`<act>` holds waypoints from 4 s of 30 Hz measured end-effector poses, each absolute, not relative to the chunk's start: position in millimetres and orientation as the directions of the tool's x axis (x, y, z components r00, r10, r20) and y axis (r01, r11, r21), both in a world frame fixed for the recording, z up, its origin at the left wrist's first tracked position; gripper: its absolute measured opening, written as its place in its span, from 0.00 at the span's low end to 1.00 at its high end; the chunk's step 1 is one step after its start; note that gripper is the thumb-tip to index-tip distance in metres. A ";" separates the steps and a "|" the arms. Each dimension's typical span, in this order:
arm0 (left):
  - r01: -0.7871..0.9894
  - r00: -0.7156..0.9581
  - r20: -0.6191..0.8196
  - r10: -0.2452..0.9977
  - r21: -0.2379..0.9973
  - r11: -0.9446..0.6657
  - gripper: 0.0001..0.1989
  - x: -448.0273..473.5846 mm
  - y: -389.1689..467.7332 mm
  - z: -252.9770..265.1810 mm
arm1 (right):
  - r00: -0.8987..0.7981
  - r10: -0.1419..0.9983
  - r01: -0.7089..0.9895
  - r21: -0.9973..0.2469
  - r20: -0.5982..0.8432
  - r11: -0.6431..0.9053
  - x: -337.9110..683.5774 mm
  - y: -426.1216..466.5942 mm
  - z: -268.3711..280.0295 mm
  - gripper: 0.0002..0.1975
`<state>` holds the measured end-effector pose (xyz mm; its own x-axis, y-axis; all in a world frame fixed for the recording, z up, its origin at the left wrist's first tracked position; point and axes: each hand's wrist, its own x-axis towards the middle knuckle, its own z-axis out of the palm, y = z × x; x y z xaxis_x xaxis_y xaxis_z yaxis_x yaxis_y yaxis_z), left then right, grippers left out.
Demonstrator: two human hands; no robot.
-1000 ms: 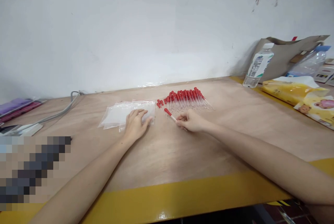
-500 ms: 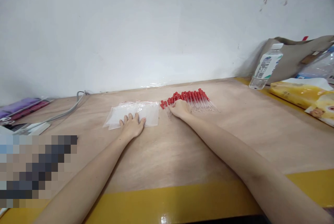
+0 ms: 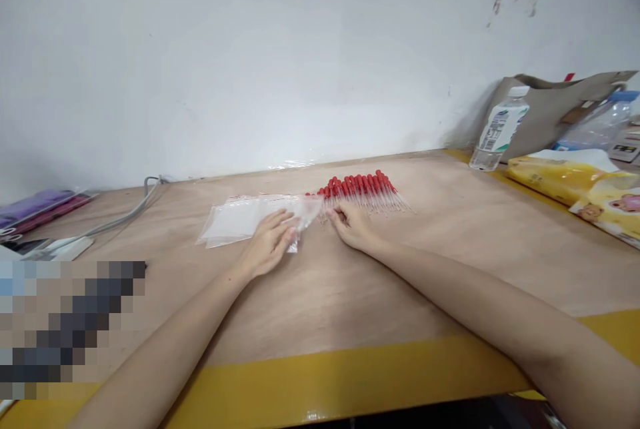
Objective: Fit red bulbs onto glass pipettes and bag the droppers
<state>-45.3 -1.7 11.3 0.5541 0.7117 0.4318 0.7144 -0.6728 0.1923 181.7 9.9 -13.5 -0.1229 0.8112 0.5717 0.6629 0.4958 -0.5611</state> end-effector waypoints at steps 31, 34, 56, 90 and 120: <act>0.443 0.819 0.070 0.569 0.552 -0.706 0.23 -33.0 -47.4 16.8 | -0.776 0.515 0.388 -0.367 0.364 0.845 242.3 -41.1 -9.9 0.20; 0.472 0.828 0.030 0.559 0.500 -0.726 0.27 -39.4 -46.8 17.1 | -0.791 0.522 0.430 -0.319 0.318 0.845 243.3 -41.8 -8.7 0.21; 0.511 0.843 -0.062 0.535 0.407 -0.757 0.24 -45.2 -43.1 18.0 | -0.085 0.960 0.927 -0.333 0.266 0.174 133.3 60.6 20.9 0.11; 0.538 0.786 0.148 0.601 0.317 -0.781 0.23 -27.8 -46.9 9.7 | 0.123 0.989 -0.072 -0.993 0.083 0.092 234.0 -21.7 -15.1 0.18; 0.510 0.757 0.216 0.617 0.394 -0.765 0.19 -38.7 -39.7 8.6 | -0.452 0.886 0.405 -0.860 0.107 0.310 254.4 -25.1 -14.5 0.17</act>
